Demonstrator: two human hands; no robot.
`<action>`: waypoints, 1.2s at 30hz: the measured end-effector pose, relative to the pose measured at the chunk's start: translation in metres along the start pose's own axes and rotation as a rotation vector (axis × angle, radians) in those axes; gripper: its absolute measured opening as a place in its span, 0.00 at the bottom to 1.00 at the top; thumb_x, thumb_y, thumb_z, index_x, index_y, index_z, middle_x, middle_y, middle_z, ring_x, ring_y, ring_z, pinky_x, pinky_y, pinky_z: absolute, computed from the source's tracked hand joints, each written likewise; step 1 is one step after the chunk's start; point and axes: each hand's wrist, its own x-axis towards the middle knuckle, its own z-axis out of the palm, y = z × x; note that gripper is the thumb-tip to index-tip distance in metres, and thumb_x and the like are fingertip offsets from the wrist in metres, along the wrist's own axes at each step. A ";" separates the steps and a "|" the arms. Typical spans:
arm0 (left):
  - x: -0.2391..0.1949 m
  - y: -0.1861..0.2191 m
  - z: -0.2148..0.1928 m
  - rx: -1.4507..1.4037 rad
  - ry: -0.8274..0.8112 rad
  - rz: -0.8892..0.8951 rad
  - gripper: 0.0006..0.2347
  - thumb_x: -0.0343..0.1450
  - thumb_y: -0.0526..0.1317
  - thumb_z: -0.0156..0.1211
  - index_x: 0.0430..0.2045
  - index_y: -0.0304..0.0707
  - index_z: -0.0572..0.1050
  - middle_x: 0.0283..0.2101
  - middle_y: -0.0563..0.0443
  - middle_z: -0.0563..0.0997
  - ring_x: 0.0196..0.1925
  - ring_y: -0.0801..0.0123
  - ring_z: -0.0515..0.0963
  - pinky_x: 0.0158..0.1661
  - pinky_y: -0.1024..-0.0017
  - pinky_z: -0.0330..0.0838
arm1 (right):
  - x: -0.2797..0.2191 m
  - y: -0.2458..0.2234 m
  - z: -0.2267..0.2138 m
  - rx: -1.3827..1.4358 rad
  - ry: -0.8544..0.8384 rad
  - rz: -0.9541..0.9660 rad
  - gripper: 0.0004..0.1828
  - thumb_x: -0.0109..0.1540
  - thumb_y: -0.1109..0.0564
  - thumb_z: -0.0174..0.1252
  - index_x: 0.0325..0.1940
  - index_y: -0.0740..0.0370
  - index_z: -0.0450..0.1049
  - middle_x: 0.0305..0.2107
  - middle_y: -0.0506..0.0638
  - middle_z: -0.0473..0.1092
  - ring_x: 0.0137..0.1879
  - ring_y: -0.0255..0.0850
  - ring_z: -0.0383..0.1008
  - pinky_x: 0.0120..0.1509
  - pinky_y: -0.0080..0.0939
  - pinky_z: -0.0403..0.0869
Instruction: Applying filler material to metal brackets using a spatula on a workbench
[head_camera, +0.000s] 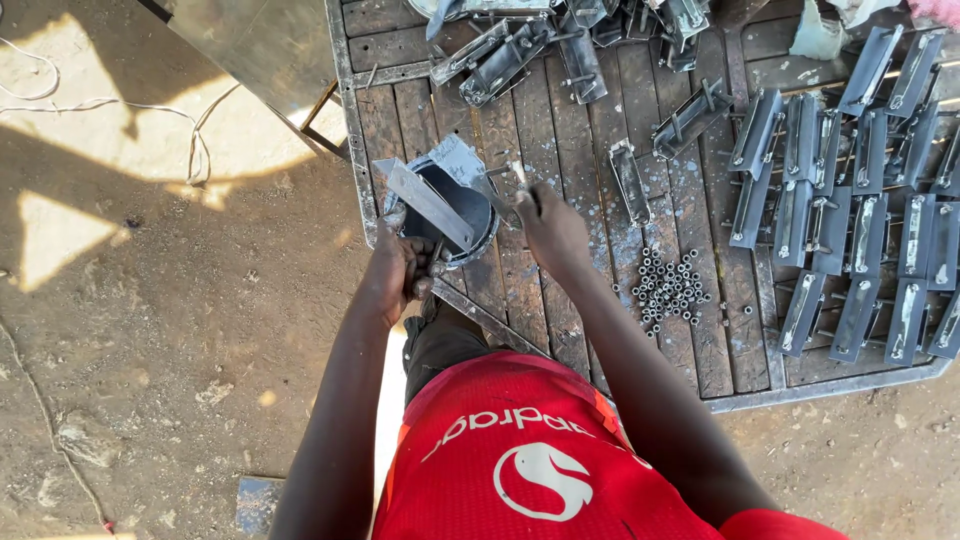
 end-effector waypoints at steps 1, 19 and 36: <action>0.002 0.000 -0.002 0.001 -0.001 0.000 0.35 0.71 0.71 0.36 0.32 0.31 0.73 0.21 0.41 0.73 0.18 0.65 0.71 0.13 0.77 0.58 | -0.001 0.002 -0.004 0.000 0.001 0.001 0.24 0.72 0.42 0.43 0.58 0.63 0.70 0.42 0.71 0.76 0.51 0.74 0.75 0.53 0.76 0.69; -0.011 0.063 0.052 0.025 -0.186 -0.005 0.34 0.65 0.75 0.41 0.23 0.38 0.74 0.18 0.46 0.71 0.12 0.74 0.63 0.13 0.83 0.55 | -0.026 -0.069 -0.055 0.499 0.126 -0.510 0.16 0.75 0.52 0.38 0.51 0.60 0.72 0.32 0.57 0.66 0.37 0.45 0.61 0.43 0.49 0.63; 0.001 0.046 0.053 0.052 -0.227 0.084 0.31 0.76 0.65 0.27 0.28 0.37 0.72 0.25 0.39 0.74 0.20 0.66 0.68 0.19 0.76 0.57 | -0.035 -0.072 -0.053 0.305 0.248 -0.412 0.18 0.75 0.52 0.44 0.57 0.65 0.73 0.43 0.69 0.75 0.50 0.70 0.76 0.51 0.67 0.72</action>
